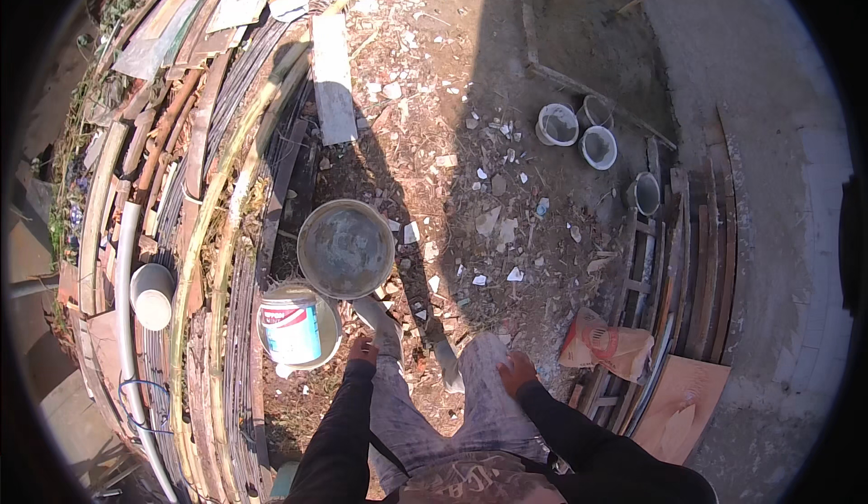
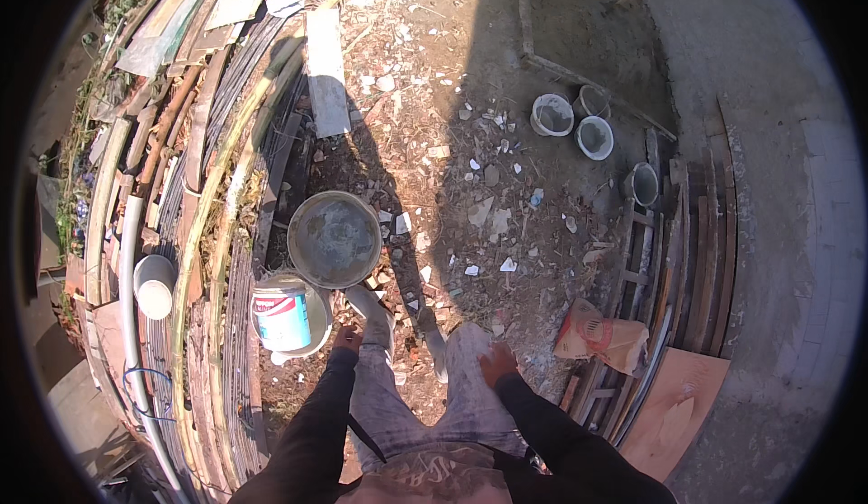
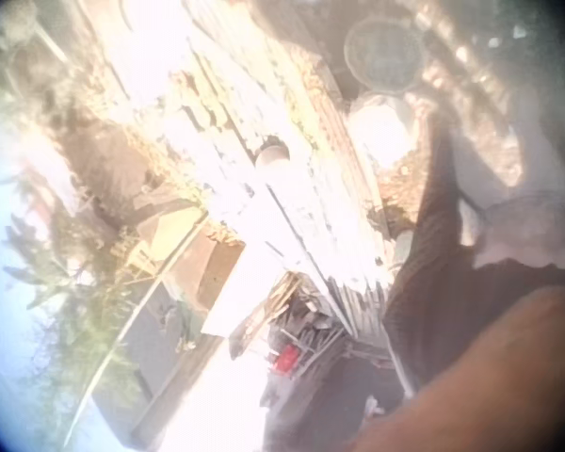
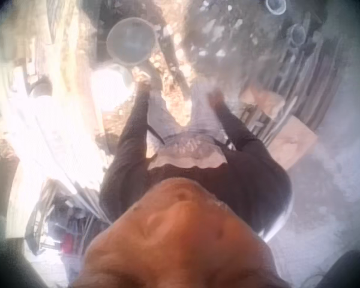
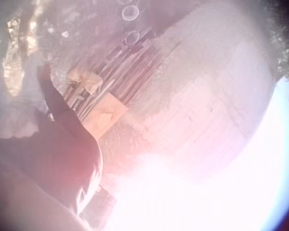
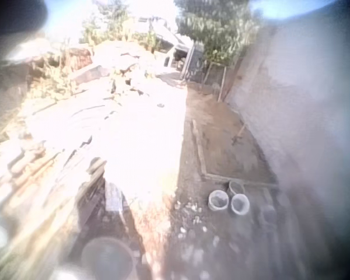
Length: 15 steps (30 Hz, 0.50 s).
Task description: The person carries buckets of water and pours them into a pile of sand and cement, then uses a shovel to mix the materials together in an active work zone.
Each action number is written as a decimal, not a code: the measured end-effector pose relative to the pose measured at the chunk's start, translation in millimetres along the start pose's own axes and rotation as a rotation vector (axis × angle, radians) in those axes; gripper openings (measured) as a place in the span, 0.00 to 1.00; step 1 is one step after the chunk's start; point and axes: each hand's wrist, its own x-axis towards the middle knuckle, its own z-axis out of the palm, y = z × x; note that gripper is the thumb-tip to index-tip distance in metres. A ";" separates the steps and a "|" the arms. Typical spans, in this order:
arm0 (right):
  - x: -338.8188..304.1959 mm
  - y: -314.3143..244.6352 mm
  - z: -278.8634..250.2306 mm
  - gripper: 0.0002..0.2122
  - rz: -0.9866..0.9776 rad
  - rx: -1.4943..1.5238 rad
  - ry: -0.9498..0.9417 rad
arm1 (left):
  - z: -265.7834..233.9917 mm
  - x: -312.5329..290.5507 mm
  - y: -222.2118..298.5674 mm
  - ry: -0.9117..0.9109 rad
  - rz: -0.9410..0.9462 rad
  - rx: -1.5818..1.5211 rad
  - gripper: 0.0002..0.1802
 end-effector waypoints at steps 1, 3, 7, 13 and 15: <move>16.7 -31.5 2.8 0.25 0.010 0.115 -0.060 | 9.9 18.8 -22.6 -0.097 -0.015 -0.040 0.14; 53.1 -70.0 18.4 0.26 -0.135 0.028 -0.176 | 4.5 68.7 -67.5 0.001 -0.590 -0.705 0.19; 82.9 -40.7 24.1 0.34 -0.217 -0.217 -0.281 | 65.5 124.8 -85.5 0.361 -0.955 -1.278 0.25; 180.9 -60.3 -18.3 0.38 -0.207 -0.485 -0.254 | 111.3 222.6 -97.1 0.834 -0.882 -1.496 0.31; 211.0 -57.9 -19.0 0.37 -0.321 -0.420 -0.255 | 90.4 232.5 -136.0 0.890 -0.719 -1.589 0.30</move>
